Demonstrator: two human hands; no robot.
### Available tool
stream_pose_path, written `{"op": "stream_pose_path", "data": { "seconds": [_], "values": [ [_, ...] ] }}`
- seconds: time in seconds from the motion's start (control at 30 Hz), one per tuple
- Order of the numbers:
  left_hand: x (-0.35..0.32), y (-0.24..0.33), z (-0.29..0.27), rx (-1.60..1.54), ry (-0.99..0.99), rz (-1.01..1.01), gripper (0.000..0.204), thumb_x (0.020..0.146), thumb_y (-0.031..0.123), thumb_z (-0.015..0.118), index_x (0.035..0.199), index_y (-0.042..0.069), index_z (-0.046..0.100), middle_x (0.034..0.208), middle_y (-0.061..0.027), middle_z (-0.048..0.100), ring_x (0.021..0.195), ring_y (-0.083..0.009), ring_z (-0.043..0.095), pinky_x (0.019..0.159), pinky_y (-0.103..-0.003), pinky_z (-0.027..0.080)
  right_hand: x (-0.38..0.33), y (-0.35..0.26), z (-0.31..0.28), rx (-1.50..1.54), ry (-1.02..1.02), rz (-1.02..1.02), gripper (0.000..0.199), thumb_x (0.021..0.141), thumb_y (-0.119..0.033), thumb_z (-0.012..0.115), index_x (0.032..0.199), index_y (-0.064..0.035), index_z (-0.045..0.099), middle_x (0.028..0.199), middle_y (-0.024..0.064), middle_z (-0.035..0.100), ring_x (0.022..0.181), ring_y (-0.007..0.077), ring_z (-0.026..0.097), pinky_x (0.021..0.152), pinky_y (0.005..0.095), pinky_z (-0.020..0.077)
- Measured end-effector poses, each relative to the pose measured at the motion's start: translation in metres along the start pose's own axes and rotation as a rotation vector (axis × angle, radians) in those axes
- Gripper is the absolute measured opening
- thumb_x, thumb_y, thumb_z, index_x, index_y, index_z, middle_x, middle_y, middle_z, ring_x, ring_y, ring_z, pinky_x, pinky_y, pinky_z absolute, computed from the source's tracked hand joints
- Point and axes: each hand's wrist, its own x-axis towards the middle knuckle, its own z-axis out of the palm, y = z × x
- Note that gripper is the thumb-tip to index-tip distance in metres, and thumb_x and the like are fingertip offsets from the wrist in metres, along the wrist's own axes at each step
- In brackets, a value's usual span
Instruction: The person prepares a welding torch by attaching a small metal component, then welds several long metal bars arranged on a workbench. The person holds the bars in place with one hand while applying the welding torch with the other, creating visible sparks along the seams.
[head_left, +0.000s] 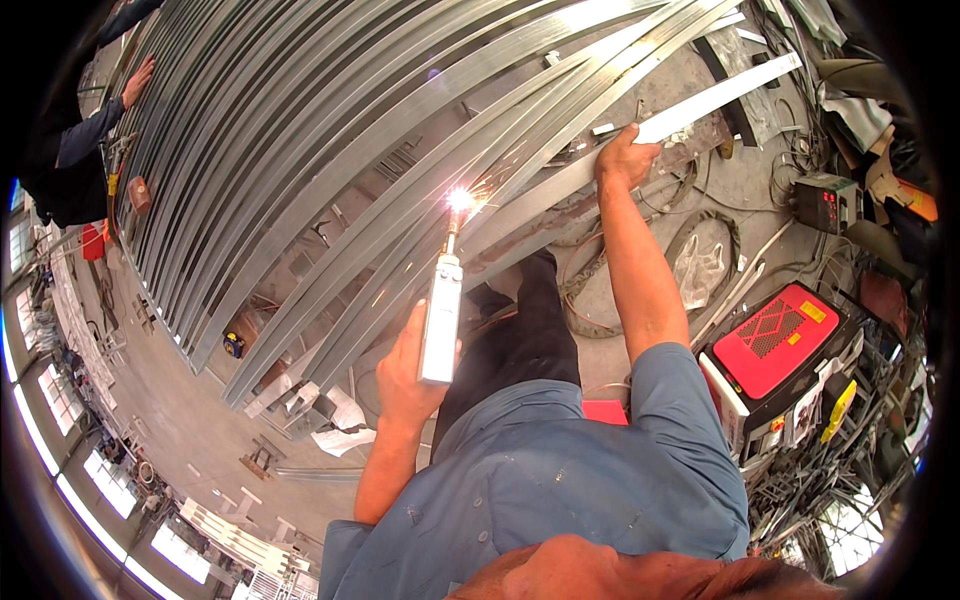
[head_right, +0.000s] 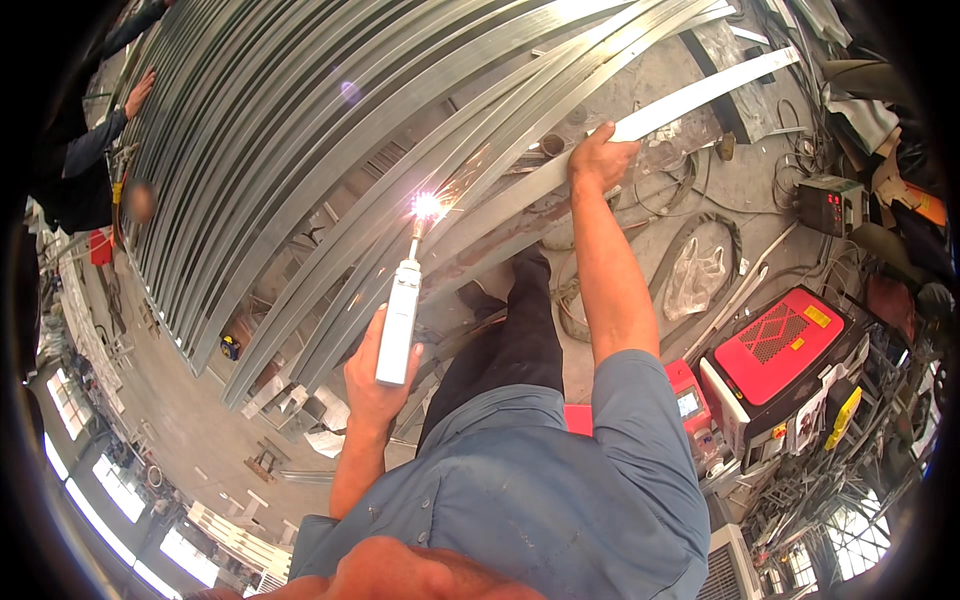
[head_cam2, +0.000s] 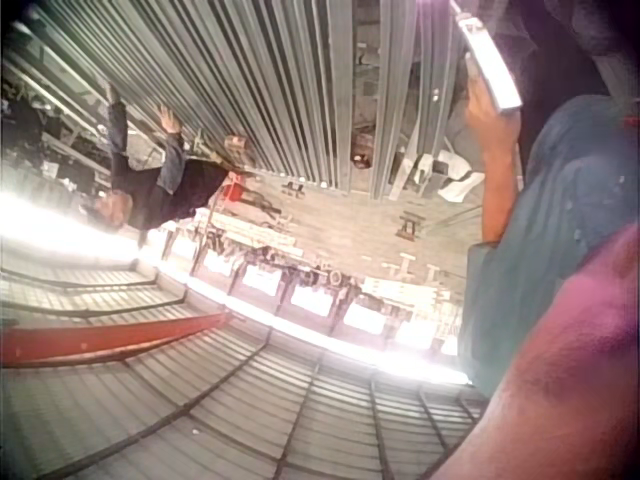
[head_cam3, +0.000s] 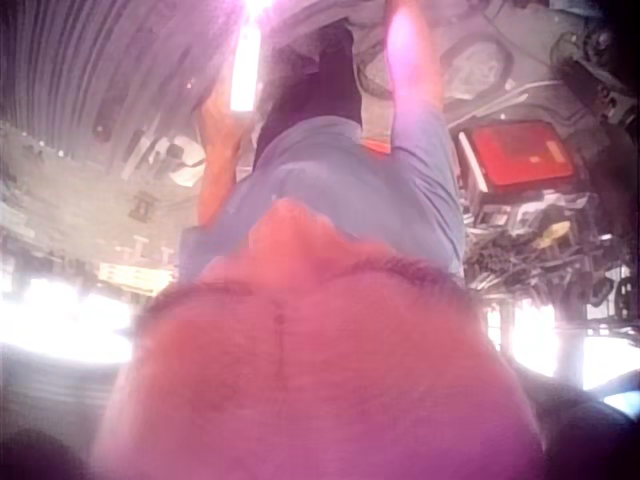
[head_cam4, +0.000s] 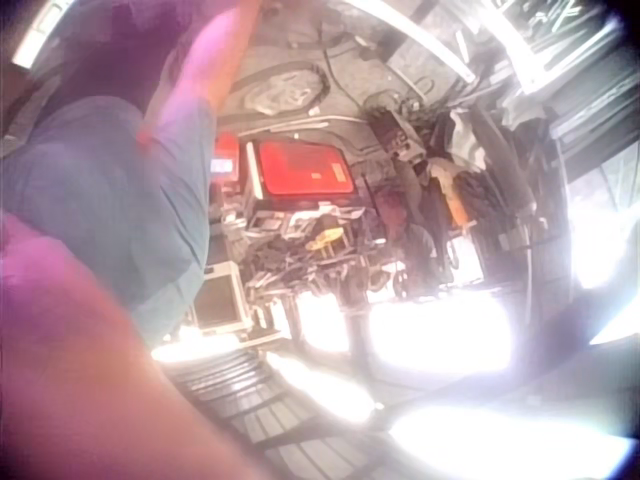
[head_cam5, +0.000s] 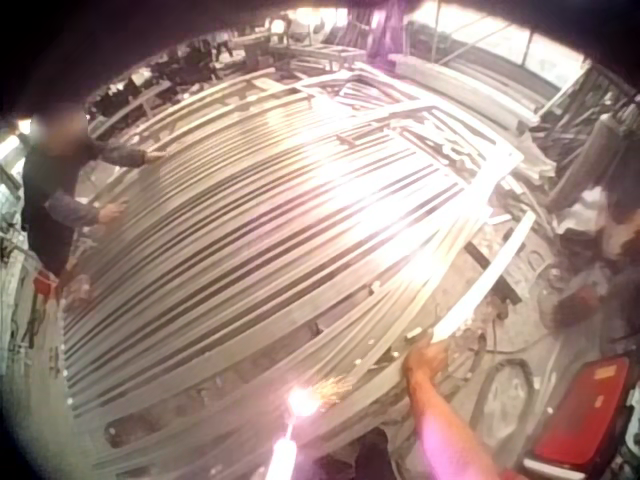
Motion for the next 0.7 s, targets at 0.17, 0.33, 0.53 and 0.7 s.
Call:
{"op": "stream_pose_path", "data": {
  "seconds": [0.17, 0.33, 0.53, 0.7],
  "values": [
    [-0.004, 0.002, -0.002, 0.024, -0.019, 0.021, 0.072, 0.082, 0.019, 0.083, 0.142, -0.005, 0.051, 0.108, -0.0245, 0.072, 0.088, -0.0369, 0.074, 0.071, -0.040, 0.060, 0.000, -0.003, -0.003, 0.004, 0.002, 0.002, 0.067, 0.098, -0.044, 0.053, 0.139, 0.0075, 0.040, 0.126, 0.0323, 0.062, 0.115, 0.0499, 0.061, 0.100, 0.0549, 0.0466],
    [-0.019, 0.014, -0.015, -0.041, -0.055, 0.120, 0.075, 0.081, 0.011, 0.084, 0.144, -0.007, 0.049, 0.113, -0.0252, 0.071, 0.089, -0.0353, 0.075, 0.074, -0.038, 0.060, 0.001, 0.001, 0.000, 0.029, 0.019, -0.023, 0.066, 0.097, -0.044, 0.054, 0.137, 0.0075, 0.041, 0.125, 0.0320, 0.062, 0.115, 0.0499, 0.061, 0.099, 0.0552, 0.0467],
    [-0.020, 0.021, -0.023, -0.149, -0.107, 0.134, 0.075, 0.080, 0.021, 0.087, 0.141, -0.007, 0.053, 0.109, -0.0223, 0.073, 0.089, -0.0342, 0.075, 0.075, -0.037, 0.059, -0.001, -0.001, -0.001, 0.014, 0.033, -0.027, 0.065, 0.098, -0.042, 0.054, 0.137, 0.0079, 0.041, 0.124, 0.0321, 0.062, 0.114, 0.0498, 0.062, 0.098, 0.0558, 0.0468],
    [-0.031, 0.001, -0.030, -0.190, -0.117, 0.067, 0.081, 0.077, 0.034, 0.090, 0.139, -0.005, 0.056, 0.111, -0.0204, 0.073, 0.090, -0.0332, 0.075, 0.076, -0.036, 0.059, -0.004, -0.002, -0.005, 0.046, -0.012, -0.018, 0.064, 0.098, -0.042, 0.053, 0.136, 0.0081, 0.040, 0.124, 0.0320, 0.061, 0.111, 0.0506, 0.063, 0.097, 0.0566, 0.0473]
  ]
}}
